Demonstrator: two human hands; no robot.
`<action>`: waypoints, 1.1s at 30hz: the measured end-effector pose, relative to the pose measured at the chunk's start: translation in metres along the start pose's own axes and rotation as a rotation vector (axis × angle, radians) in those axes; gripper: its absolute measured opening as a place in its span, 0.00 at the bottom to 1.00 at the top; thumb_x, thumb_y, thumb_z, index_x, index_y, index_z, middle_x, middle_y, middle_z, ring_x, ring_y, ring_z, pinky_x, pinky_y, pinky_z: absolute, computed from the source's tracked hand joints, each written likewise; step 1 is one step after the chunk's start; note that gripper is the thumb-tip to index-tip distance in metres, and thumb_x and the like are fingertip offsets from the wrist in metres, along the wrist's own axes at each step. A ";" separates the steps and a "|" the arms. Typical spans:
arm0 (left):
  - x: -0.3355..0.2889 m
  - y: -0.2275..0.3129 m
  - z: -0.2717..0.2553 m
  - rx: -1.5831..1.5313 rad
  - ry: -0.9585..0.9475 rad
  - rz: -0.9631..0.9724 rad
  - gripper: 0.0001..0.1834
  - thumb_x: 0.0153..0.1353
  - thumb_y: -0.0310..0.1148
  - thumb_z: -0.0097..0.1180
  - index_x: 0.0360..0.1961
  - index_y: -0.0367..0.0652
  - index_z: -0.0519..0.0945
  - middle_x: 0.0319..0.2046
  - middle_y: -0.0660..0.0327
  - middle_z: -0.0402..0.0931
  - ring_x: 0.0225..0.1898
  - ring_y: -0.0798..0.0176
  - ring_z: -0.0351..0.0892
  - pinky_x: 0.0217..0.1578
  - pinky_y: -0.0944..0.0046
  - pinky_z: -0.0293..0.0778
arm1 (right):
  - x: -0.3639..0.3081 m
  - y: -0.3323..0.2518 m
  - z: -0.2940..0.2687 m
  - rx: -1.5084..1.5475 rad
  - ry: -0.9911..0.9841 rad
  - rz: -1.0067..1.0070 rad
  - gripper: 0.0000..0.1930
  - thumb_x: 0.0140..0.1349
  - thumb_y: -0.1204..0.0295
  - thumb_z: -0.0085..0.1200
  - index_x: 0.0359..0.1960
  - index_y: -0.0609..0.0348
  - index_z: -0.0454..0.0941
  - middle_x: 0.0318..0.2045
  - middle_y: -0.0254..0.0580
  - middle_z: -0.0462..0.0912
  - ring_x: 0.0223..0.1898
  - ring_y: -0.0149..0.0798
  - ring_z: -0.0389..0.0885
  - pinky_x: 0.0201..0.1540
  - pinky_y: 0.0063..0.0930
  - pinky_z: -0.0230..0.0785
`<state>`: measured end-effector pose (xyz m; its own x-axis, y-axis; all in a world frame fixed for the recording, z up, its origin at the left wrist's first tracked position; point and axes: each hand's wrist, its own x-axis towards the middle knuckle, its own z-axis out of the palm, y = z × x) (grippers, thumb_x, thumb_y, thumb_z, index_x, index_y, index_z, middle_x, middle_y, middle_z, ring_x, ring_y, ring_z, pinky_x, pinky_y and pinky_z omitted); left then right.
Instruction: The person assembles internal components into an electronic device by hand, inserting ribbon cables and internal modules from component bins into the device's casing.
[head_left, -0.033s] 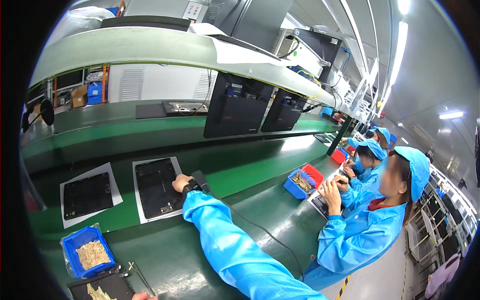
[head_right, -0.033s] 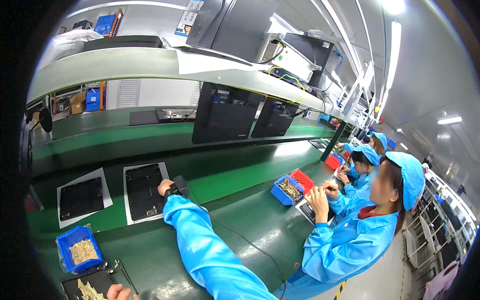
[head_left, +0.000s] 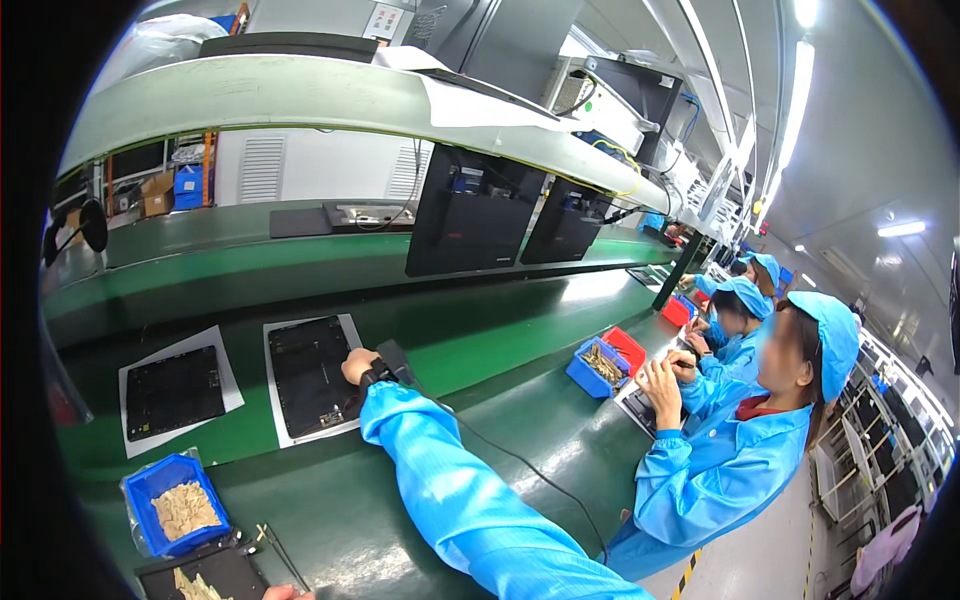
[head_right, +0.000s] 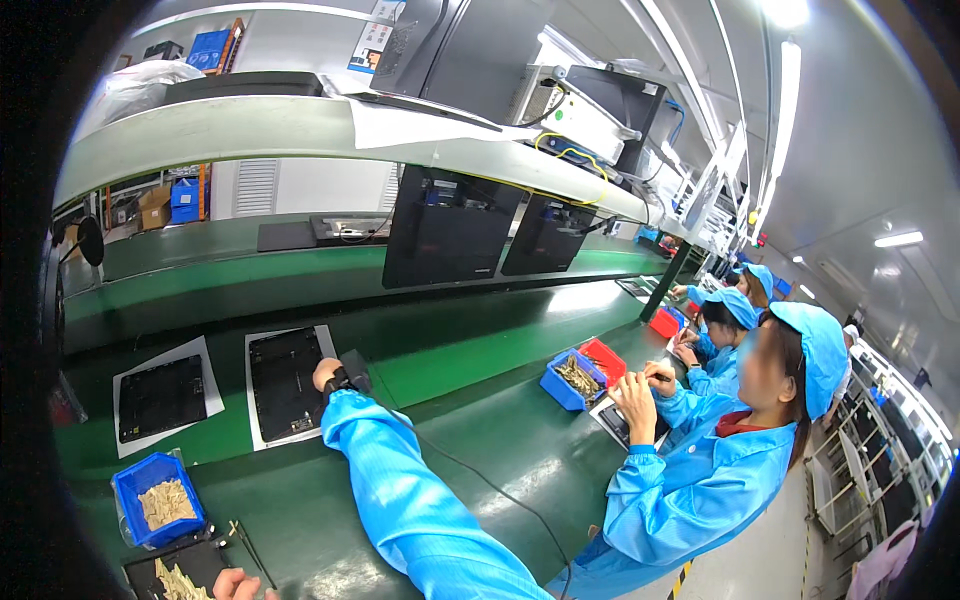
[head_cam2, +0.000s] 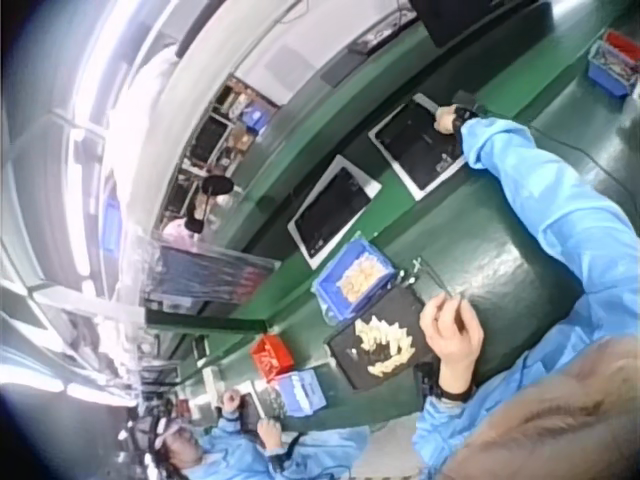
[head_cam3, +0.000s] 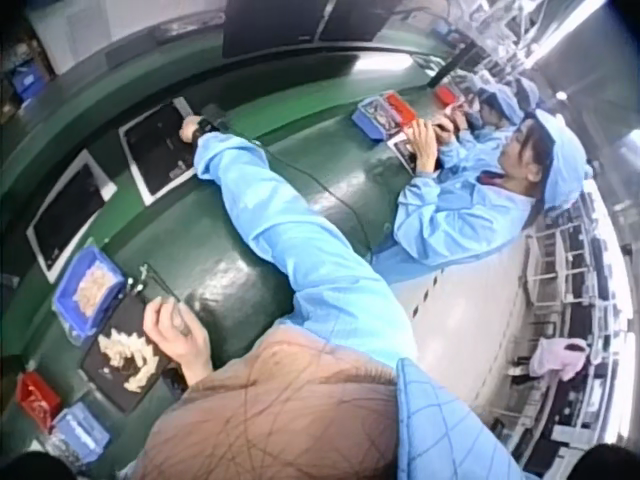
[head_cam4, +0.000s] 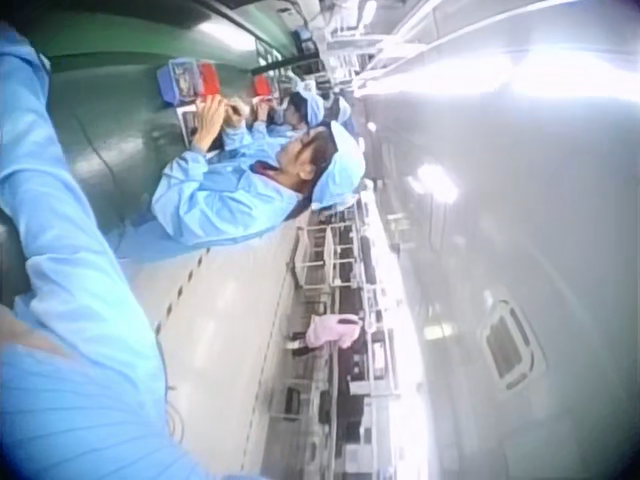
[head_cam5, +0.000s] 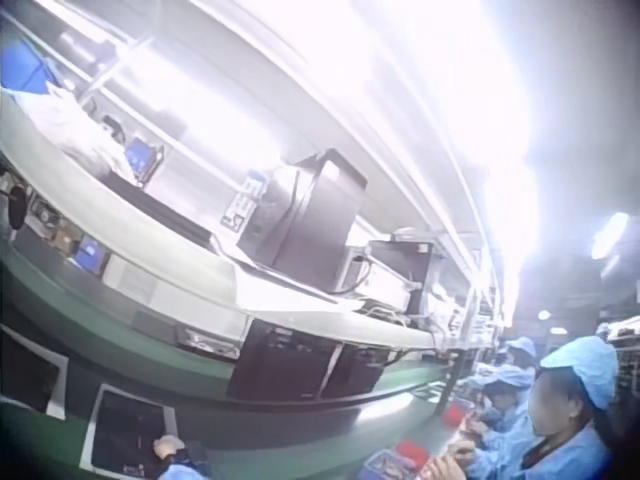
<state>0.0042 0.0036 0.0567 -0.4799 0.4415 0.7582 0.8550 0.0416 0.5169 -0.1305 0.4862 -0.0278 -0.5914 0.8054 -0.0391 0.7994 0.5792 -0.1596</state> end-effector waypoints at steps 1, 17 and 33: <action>0.006 0.004 0.011 -0.051 -0.006 0.035 0.14 0.56 0.17 0.58 0.44 0.36 0.76 0.46 0.49 0.69 0.43 0.50 0.73 0.42 0.60 0.73 | 0.035 0.048 0.012 -0.058 0.078 0.102 0.18 0.59 0.60 0.47 0.41 0.57 0.84 0.45 0.51 0.82 0.49 0.56 0.79 0.51 0.44 0.71; 0.009 -0.003 -0.019 0.138 0.222 -0.200 0.23 0.63 0.30 0.55 0.56 0.32 0.64 0.53 0.43 0.66 0.55 0.46 0.66 0.56 0.51 0.64 | -0.280 -0.034 -0.218 -0.124 0.864 -1.170 0.14 0.50 0.71 0.51 0.40 0.60 0.69 0.25 0.37 0.70 0.24 0.37 0.74 0.25 0.31 0.66; -0.045 0.031 -0.014 -0.717 -0.541 -1.041 0.15 0.68 0.33 0.49 0.52 0.37 0.72 0.33 0.66 0.74 0.33 0.73 0.71 0.33 0.73 0.68 | -0.332 0.085 -0.102 0.447 -0.492 -0.872 0.18 0.67 0.64 0.47 0.57 0.53 0.68 0.47 0.48 0.78 0.49 0.52 0.77 0.48 0.41 0.70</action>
<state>0.0493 -0.0278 0.0437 -0.5539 0.7894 -0.2647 -0.2165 0.1704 0.9613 0.1449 0.2806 0.0720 -0.9921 -0.0543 -0.1127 0.0344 0.7478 -0.6630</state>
